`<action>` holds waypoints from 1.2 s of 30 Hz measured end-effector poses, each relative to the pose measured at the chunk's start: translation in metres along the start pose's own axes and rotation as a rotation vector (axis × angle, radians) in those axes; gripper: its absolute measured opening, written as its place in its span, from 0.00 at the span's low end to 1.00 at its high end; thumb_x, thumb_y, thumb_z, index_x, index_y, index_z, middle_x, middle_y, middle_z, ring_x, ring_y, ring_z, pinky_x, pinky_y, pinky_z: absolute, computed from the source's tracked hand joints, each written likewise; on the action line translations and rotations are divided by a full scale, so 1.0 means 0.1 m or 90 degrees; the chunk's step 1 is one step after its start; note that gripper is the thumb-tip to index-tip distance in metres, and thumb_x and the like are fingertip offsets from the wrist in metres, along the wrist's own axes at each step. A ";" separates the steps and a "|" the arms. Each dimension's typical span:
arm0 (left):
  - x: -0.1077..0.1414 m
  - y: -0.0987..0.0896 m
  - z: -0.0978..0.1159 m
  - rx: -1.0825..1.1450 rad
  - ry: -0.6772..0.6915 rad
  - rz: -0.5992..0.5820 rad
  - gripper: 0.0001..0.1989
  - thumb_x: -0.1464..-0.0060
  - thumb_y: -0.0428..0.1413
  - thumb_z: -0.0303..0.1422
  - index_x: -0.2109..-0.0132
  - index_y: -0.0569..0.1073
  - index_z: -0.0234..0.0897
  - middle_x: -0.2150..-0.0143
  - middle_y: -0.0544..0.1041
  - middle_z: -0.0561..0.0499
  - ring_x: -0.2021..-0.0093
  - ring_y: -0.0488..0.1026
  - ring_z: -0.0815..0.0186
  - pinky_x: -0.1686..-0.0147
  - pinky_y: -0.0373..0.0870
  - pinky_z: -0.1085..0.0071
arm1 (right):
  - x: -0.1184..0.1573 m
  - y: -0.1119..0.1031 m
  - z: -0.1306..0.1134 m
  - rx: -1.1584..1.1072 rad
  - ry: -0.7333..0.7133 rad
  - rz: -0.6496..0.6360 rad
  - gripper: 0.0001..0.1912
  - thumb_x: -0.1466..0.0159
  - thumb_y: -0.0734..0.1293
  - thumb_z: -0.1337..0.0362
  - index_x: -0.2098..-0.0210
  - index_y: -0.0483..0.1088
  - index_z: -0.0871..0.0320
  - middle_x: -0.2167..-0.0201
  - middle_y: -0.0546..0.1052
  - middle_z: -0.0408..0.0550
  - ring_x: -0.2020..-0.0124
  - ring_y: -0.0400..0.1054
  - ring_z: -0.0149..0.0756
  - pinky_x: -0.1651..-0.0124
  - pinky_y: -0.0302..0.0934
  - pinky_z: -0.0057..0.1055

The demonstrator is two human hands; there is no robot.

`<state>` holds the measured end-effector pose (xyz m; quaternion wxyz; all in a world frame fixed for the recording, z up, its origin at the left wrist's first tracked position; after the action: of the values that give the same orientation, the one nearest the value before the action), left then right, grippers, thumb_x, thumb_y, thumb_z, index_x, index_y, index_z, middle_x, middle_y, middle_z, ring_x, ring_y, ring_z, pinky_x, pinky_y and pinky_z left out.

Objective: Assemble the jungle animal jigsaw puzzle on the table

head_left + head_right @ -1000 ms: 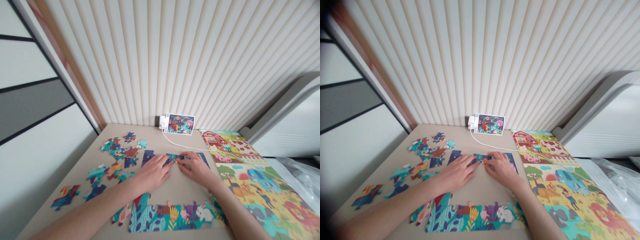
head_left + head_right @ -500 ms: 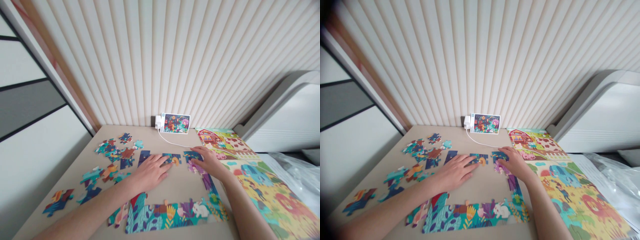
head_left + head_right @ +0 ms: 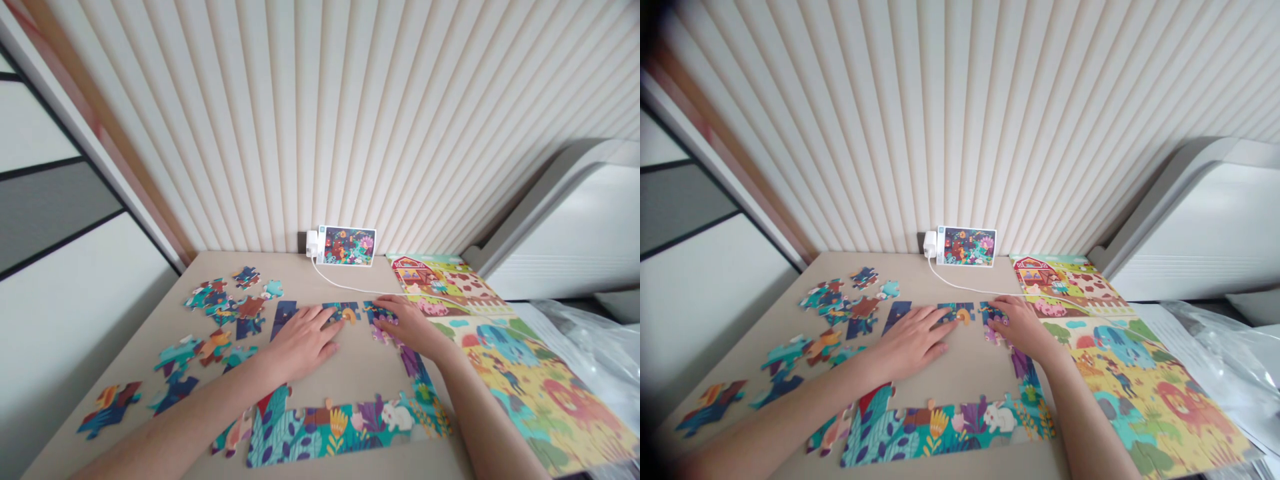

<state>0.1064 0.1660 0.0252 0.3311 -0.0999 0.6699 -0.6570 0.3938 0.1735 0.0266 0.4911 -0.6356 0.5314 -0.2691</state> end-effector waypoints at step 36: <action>0.67 -0.70 -0.91 -0.085 -0.261 0.030 0.14 0.33 0.50 0.29 0.45 0.76 0.38 0.46 0.78 0.42 0.42 0.72 0.55 0.40 0.65 0.57 | -0.01 0.28 -0.62 0.018 -0.168 -0.003 0.20 0.27 0.61 0.57 0.38 0.72 0.44 0.38 0.73 0.51 0.38 0.68 0.49 0.36 0.64 0.51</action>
<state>-0.0175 0.1937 0.0632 0.4686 -0.2376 0.6327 -0.5689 0.3286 0.1545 0.0240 0.5650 -0.6594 0.4572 -0.1919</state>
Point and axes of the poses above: each hand's wrist, its own x-axis away from the middle knuckle, its own y-axis out of the palm, z = x × y, the point moved 3 cm from there along -x, towards the middle knuckle
